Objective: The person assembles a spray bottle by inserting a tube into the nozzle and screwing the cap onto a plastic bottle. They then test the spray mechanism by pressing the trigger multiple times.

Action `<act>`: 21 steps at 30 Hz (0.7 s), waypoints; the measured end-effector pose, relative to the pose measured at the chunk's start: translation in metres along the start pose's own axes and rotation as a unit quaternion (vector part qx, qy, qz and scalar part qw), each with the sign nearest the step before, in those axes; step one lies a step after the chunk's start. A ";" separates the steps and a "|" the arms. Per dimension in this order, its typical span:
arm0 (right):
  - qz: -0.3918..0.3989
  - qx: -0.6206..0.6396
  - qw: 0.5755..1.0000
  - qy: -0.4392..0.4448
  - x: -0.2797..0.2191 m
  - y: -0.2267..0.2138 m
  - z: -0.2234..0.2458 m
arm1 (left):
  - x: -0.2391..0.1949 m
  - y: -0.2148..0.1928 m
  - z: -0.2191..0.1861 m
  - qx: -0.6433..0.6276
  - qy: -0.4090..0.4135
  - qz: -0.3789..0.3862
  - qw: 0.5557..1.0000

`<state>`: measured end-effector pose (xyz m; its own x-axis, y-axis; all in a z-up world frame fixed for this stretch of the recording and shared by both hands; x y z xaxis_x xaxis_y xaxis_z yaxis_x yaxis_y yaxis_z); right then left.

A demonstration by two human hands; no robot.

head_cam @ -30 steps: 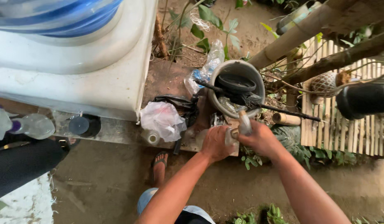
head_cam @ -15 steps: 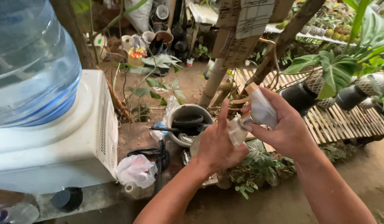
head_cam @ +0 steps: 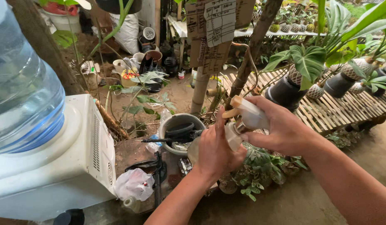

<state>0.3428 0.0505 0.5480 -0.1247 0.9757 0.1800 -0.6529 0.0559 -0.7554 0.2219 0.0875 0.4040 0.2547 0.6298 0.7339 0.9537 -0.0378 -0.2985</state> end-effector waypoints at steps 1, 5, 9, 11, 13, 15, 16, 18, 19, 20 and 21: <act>0.015 0.068 0.997 -0.024 -0.002 -0.001 0.002 | 0.000 0.002 -0.002 0.003 0.001 -0.003 1.000; -0.039 -0.130 0.976 0.170 -0.009 -0.001 -0.008 | -0.004 0.010 -0.009 -0.021 -0.012 0.011 1.000; 0.000 -0.095 0.992 0.084 -0.007 -0.007 -0.005 | -0.008 0.015 -0.010 -0.024 -0.028 0.027 0.999; 0.013 -0.034 0.999 0.007 -0.007 -0.007 -0.003 | -0.008 0.014 -0.010 -0.019 -0.028 0.031 0.999; 0.003 0.007 1.000 0.002 -0.007 -0.006 -0.003 | -0.008 0.014 -0.011 -0.017 -0.036 0.038 0.998; -0.008 -0.111 0.979 0.172 -0.012 -0.003 -0.011 | -0.009 0.013 -0.014 -0.018 -0.027 0.031 0.999; -0.014 -0.168 0.953 0.253 -0.014 -0.003 -0.014 | -0.010 0.011 -0.014 -0.016 -0.024 0.026 0.999; 0.013 -0.237 0.940 0.245 -0.013 0.000 -0.013 | -0.011 0.010 -0.013 -0.016 -0.017 0.022 0.999; 0.027 -0.273 0.931 0.241 -0.013 0.000 -0.013 | -0.012 0.011 -0.013 -0.018 -0.015 0.018 1.000; 0.017 -0.209 0.969 0.131 -0.011 -0.001 -0.006 | -0.013 0.012 -0.012 -0.021 -0.014 0.016 1.000; 0.005 -0.138 0.990 0.019 -0.011 -0.003 0.000 | -0.013 0.012 -0.011 -0.022 -0.013 0.014 1.000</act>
<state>0.3459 0.0395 0.5486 -0.0991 0.9835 0.1513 -0.4216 0.0962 -0.9017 0.2312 0.0699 0.3975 0.2774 0.6482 0.7092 0.9527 -0.0899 -0.2904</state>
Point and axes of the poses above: each hand's wrist, its own x-axis towards the middle knuckle, its own y-axis out of the palm, z = x × y, the point moved 3 cm from there along x, towards the middle knuckle, and after that the axes turned 2 degrees about -z, right-handed, at the moved point
